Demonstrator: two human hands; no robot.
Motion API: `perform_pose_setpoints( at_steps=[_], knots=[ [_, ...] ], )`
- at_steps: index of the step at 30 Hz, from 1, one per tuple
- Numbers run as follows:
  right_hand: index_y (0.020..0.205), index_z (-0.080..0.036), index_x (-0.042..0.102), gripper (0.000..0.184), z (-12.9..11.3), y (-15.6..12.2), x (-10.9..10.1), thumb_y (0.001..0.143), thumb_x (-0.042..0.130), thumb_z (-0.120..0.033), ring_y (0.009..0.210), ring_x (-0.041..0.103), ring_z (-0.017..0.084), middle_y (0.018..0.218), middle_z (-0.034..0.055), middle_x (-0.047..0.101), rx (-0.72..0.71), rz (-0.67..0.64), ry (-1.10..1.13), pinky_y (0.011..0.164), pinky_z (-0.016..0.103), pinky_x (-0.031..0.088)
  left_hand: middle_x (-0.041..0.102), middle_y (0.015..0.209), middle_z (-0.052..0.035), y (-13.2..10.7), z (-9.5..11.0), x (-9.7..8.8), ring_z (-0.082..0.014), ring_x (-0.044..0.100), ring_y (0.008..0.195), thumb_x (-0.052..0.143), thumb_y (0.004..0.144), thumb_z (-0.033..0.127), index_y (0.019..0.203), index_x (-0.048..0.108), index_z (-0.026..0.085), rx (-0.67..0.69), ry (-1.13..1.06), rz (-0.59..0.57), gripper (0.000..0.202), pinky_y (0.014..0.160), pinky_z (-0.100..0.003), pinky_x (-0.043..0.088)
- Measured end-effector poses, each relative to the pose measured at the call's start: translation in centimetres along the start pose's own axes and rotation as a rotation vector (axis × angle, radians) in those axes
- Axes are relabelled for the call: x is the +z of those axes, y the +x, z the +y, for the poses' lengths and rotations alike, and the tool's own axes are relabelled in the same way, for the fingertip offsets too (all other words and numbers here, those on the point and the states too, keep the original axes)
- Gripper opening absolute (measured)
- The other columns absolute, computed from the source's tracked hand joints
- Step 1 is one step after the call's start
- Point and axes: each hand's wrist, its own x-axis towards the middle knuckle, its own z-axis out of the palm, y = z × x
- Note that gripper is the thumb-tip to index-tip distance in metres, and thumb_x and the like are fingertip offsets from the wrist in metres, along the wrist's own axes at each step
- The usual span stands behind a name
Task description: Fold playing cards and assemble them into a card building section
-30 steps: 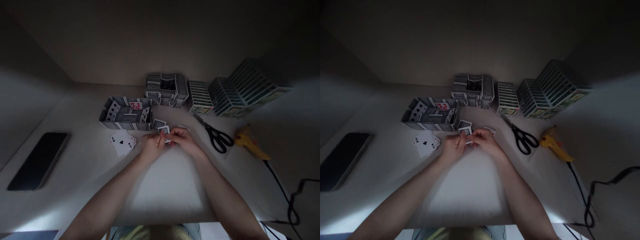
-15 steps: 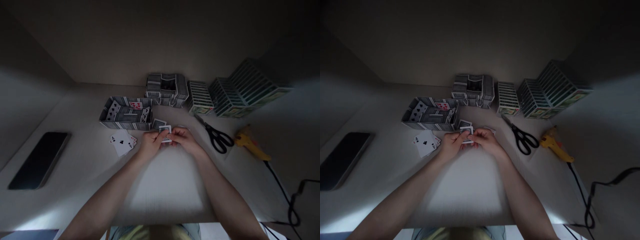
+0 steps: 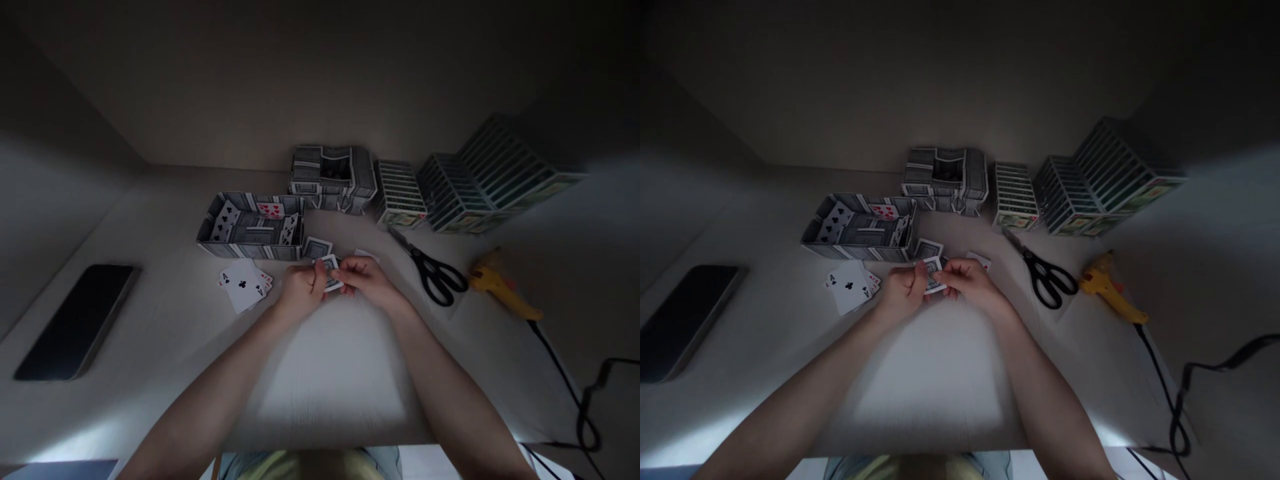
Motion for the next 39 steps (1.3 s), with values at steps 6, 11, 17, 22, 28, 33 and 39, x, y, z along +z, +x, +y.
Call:
perform_pose_setpoints(
  at_steps=[6, 11, 17, 22, 28, 33, 39],
  knots=[
    [0.054, -0.017, 0.049, 0.033, -0.2, -0.1, 0.3, 0.067, 0.063, -0.043, 0.036, 0.043, 0.006, 0.044, -0.0046, 0.053, -0.046, 0.044, -0.018, 0.038, 0.019, 0.032, 0.046, 0.043, 0.0013, 0.6, -0.7, 0.0, -0.0091, 0.043, 0.043, 0.032, 0.086, 0.042, 0.048, 0.045, 0.017, -0.046, -0.058, 0.058, 0.047, 0.045, -0.022, 0.031],
    [0.063, -0.017, 0.053, 0.026, 0.0, 0.0, 0.5, 0.064, 0.067, -0.039, 0.043, 0.05, 0.007, 0.054, -0.0047, 0.055, -0.091, 0.101, 0.07, 0.044, 0.02, 0.037, 0.041, 0.049, 0.0038, 1.0, -0.8, 0.2, -0.0081, 0.039, 0.047, 0.038, 0.084, 0.041, 0.055, 0.04, 0.017, -0.061, -0.103, 0.11, 0.037, 0.045, -0.02, 0.028],
    [0.06, -0.017, 0.051, 0.029, 0.0, 0.1, 0.6, 0.068, 0.062, -0.042, 0.041, 0.047, 0.007, 0.05, -0.0055, 0.052, -0.082, 0.095, 0.065, 0.043, 0.019, 0.035, 0.042, 0.047, 0.0035, 0.8, -0.3, 0.3, -0.0083, 0.04, 0.046, 0.034, 0.086, 0.035, 0.056, 0.043, 0.016, -0.057, -0.102, 0.071, 0.036, 0.046, -0.02, 0.028],
    [0.057, -0.017, 0.048, 0.032, -0.3, -0.1, 0.6, 0.072, 0.058, -0.044, 0.04, 0.04, 0.006, 0.045, -0.0066, 0.047, -0.079, 0.032, -0.009, 0.041, 0.019, 0.029, 0.037, 0.045, 0.0041, 0.6, -0.5, 0.4, -0.0077, 0.036, 0.045, 0.033, 0.086, 0.033, 0.051, 0.039, 0.016, -0.02, -0.102, 0.091, 0.039, 0.046, -0.021, 0.026],
    [0.056, -0.018, 0.044, 0.035, 0.3, -0.1, 0.6, 0.074, 0.054, -0.047, 0.04, 0.037, 0.006, 0.044, -0.0069, 0.042, -0.113, 0.043, -0.086, 0.04, 0.02, 0.026, 0.036, 0.048, 0.0038, 0.5, -0.7, 0.4, -0.0079, 0.035, 0.046, 0.033, 0.085, 0.029, 0.051, 0.034, 0.017, 0.027, -0.064, 0.111, 0.037, 0.047, -0.022, 0.024],
    [0.053, -0.019, 0.04, 0.039, 0.6, 0.1, 0.6, 0.076, 0.05, -0.049, 0.041, 0.034, 0.007, 0.045, -0.0068, 0.038, -0.142, 0.104, -0.148, 0.042, 0.021, 0.024, 0.038, 0.051, 0.0031, 0.6, -0.5, 0.5, -0.0091, 0.037, 0.049, 0.031, 0.087, 0.029, 0.055, 0.037, 0.017, 0.024, -0.037, 0.082, 0.034, 0.049, -0.023, 0.025],
    [0.052, -0.018, 0.039, 0.041, 0.3, 0.1, 1.0, 0.076, 0.05, -0.05, 0.044, 0.034, 0.007, 0.045, -0.0062, 0.039, -0.157, 0.146, -0.175, 0.043, 0.021, 0.023, 0.035, 0.051, 0.0045, 0.8, -0.6, 0.7, -0.0088, 0.035, 0.05, 0.04, 0.084, 0.038, 0.056, 0.037, 0.017, -0.103, -0.086, 0.214, 0.034, 0.049, -0.022, 0.025]
  ],
)
